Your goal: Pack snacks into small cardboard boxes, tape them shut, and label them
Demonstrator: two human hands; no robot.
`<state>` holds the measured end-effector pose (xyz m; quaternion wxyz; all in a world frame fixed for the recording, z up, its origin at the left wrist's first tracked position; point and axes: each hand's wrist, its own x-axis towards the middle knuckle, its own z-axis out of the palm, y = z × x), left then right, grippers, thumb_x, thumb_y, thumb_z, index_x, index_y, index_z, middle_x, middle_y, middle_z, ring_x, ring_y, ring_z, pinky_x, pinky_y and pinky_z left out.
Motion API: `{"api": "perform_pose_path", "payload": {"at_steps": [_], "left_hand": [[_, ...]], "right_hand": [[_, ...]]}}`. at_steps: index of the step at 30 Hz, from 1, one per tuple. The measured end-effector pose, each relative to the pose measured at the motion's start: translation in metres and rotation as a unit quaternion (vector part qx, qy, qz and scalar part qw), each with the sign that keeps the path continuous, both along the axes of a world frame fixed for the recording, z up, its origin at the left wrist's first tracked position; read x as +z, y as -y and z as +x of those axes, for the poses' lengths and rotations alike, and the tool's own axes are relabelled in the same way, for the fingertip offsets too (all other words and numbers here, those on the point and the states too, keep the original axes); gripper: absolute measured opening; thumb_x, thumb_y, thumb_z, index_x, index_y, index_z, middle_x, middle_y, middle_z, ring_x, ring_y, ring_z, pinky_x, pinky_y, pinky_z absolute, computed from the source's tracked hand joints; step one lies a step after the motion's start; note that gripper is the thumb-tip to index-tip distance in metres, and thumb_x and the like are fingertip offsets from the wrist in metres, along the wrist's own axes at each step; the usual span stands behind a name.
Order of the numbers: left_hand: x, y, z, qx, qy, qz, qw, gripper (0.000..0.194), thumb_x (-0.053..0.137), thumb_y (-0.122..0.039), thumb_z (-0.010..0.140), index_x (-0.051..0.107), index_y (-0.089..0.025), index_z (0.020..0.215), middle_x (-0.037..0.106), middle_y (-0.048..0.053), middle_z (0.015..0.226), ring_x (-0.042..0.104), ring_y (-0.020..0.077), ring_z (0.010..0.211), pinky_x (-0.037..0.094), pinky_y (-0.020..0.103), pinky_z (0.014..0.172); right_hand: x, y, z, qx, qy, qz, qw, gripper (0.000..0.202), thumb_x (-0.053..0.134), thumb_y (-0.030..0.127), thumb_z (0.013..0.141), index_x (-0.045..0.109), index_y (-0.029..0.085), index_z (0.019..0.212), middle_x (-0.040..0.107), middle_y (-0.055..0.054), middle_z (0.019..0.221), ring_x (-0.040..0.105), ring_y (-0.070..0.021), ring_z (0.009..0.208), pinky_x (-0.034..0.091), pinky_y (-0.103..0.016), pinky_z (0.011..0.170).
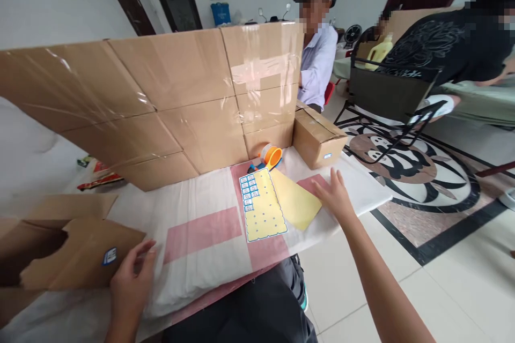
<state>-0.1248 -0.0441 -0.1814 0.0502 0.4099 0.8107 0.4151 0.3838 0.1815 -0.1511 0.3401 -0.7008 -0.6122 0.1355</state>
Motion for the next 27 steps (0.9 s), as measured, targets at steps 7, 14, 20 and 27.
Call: {"api": "perform_pose_path", "payload": {"at_steps": [7,14,20,27], "left_hand": [[0.007,0.000,0.016,-0.052,-0.132,0.084,0.986,0.025,0.060,-0.038,0.093,0.074,-0.019,0.102,0.079,0.008,0.097,0.072,0.0222,0.087,0.056,0.035,0.081],[0.072,0.027,0.007,0.137,-0.421,0.174,0.879,0.048,0.083,-0.035,0.078,0.070,-0.022,0.122,0.060,0.019,0.142,0.054,0.0410,0.134,0.039,0.062,0.112],[0.136,0.041,-0.046,0.193,-0.306,-0.128,0.923,0.073,0.068,-0.065,0.084,0.060,-0.016,0.138,0.066,0.019,0.118,0.065,0.0455,0.106,0.043,0.071,0.093],[0.168,0.072,-0.025,-0.121,-0.356,-0.104,0.921,0.030,0.057,-0.047,0.095,0.070,-0.026,0.079,0.065,0.004,0.085,0.063,0.0195,0.075,0.048,0.030,0.066]], "right_hand": [[-0.025,0.103,0.002,0.088,-0.015,0.042,0.995,0.061,0.057,0.064,0.093,0.060,0.024,0.138,0.060,-0.015,0.148,0.054,-0.0388,0.141,0.049,-0.059,0.112],[-0.018,0.105,-0.027,0.016,-0.025,0.065,0.997,0.068,0.056,0.071,0.088,0.060,0.026,0.139,0.062,-0.018,0.144,0.059,-0.0480,0.131,0.053,-0.067,0.095],[0.027,0.112,-0.082,0.041,-0.085,0.097,0.991,0.054,0.058,0.061,0.092,0.063,0.026,0.132,0.063,-0.017,0.137,0.058,-0.0457,0.131,0.052,-0.062,0.100],[0.043,0.102,-0.166,0.367,-0.154,0.088,0.913,0.044,0.067,0.046,0.095,0.060,0.030,0.135,0.065,-0.011,0.139,0.060,-0.0344,0.133,0.051,-0.054,0.109]]}}
